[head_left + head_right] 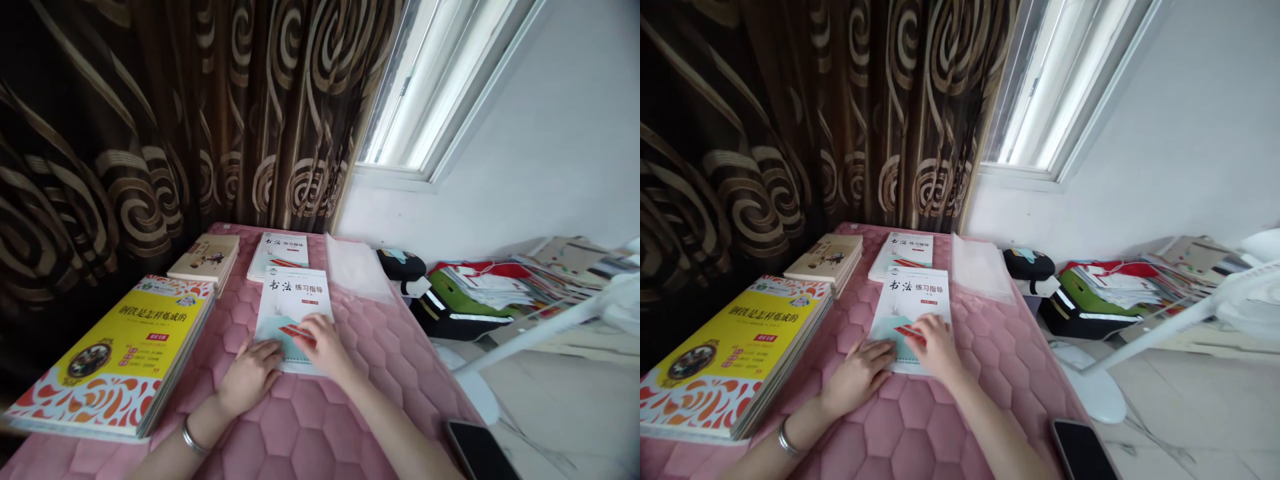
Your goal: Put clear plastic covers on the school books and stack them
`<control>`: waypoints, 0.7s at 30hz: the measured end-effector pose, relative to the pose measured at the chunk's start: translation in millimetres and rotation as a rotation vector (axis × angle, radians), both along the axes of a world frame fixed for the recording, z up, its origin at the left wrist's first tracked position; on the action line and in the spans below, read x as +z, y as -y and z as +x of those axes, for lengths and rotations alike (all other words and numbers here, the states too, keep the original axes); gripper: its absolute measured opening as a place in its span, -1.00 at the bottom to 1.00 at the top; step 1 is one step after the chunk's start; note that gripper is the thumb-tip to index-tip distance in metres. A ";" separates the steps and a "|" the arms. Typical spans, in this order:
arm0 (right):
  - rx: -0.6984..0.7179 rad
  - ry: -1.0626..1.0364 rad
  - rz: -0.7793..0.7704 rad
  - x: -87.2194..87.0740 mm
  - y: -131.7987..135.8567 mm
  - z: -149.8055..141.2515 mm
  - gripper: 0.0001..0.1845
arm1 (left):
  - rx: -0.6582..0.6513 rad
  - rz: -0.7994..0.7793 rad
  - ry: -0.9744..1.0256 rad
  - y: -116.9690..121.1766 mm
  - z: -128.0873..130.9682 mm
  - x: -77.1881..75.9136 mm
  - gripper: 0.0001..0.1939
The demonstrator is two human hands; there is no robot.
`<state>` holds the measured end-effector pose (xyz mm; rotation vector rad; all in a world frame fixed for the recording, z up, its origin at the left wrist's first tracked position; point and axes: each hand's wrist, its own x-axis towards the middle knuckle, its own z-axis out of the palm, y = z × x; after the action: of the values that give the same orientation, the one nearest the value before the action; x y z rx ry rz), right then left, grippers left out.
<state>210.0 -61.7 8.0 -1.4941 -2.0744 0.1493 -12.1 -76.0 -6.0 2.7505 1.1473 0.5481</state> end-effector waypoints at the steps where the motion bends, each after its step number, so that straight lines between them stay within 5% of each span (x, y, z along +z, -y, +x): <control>1: 0.098 0.022 -0.024 -3.6 15.1 -9.4 -0.78 | -0.004 -0.002 -0.001 -0.5 0.0 -0.8 -0.70; 6: 0.158 0.062 -0.073 -18.0 46.8 -24.7 -0.79 | -0.013 -0.002 -0.042 -2.4 -2.0 -1.0 -0.68; 12: 0.068 0.008 -0.185 -13.2 45.9 25.8 -0.83 | 0.001 0.016 -0.085 -5.4 -33.0 5.7 -0.67; 16: 0.049 -0.091 -0.253 -10.8 51.7 58.3 -0.79 | 0.144 -0.029 -0.024 -1.0 -47.6 4.9 -0.63; 21: 0.084 -0.197 -0.330 -11.1 51.9 70.7 -0.74 | 0.314 -0.176 0.083 3.1 -28.1 9.6 -0.75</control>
<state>280.7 -113.5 -3.1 -1.5077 -2.0213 0.6729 -40.2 -79.1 3.6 2.3927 1.5373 0.5560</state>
